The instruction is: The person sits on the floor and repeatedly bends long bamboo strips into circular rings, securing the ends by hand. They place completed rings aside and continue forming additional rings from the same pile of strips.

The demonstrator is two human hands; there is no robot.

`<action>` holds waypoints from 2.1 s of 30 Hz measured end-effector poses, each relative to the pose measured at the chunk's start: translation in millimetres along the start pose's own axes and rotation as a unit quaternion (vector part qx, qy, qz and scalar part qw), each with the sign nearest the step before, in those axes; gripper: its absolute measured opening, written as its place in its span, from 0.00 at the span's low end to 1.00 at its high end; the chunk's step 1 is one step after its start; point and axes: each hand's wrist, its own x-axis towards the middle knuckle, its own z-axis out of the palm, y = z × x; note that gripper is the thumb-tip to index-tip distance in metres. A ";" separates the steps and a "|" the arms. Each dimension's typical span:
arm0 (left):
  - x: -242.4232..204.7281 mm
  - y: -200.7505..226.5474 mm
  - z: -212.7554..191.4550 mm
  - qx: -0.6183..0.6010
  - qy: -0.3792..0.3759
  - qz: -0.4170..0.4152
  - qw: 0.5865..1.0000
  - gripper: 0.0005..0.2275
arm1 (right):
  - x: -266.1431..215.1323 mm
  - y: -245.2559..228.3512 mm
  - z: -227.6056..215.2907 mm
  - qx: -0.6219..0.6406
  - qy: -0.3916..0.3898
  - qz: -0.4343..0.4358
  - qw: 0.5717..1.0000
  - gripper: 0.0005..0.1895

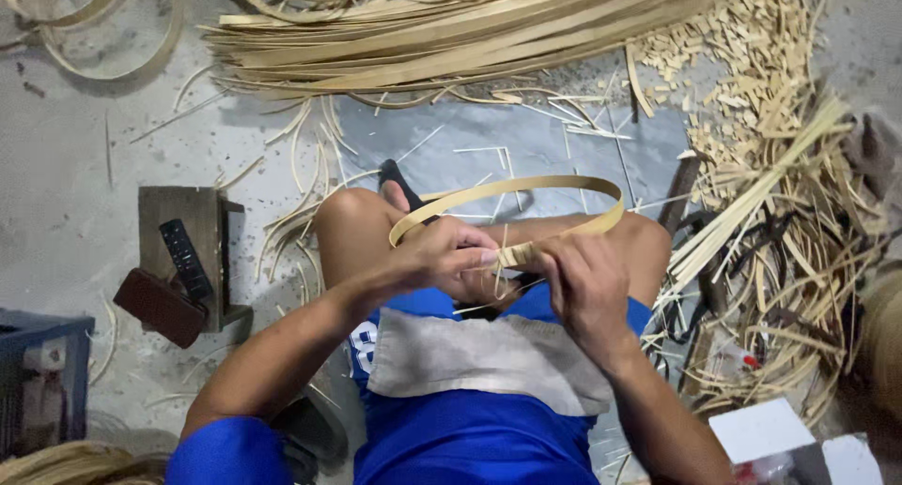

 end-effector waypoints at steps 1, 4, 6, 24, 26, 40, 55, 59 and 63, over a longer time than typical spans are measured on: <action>0.4 -4.8 2.7 -0.012 -0.010 -0.015 1.000 0.13 | 12.2 -3.1 -2.5 0.014 -0.023 -0.033 0.999 0.05; 2.6 -16.5 6.8 0.034 -0.055 0.044 0.997 0.13 | 60.1 2.2 -1.6 0.061 -0.048 -0.074 0.994 0.08; 5.5 -21.8 12.2 0.065 -0.067 0.070 0.993 0.12 | 84.8 10.4 -0.7 0.108 -0.022 -0.014 0.994 0.06; 35.0 45.8 13.3 -0.204 0.200 0.188 0.940 0.10 | 19.1 21.0 39.4 0.237 0.048 0.147 0.959 0.13; 35.1 39.4 12.3 -0.252 0.164 0.173 0.938 0.12 | 14.9 21.1 21.3 0.187 0.104 0.115 0.970 0.19; 11.6 49.1 -57.3 -0.281 0.156 0.108 0.941 0.11 | 16.0 90.1 -12.7 -0.057 0.125 0.029 0.990 0.08; 24.1 78.3 -66.3 0.446 0.395 0.160 0.787 0.10 | -36.6 109.1 -2.5 0.483 -0.041 0.280 0.829 0.31; 26.1 96.6 -76.5 0.459 0.419 0.144 0.770 0.11 | -45.6 91.7 19.6 0.429 -0.169 0.261 0.848 0.33; 21.4 105.7 -86.1 0.472 0.384 0.208 0.765 0.08 | -52.3 83.6 39.7 0.449 -0.027 0.355 0.820 0.34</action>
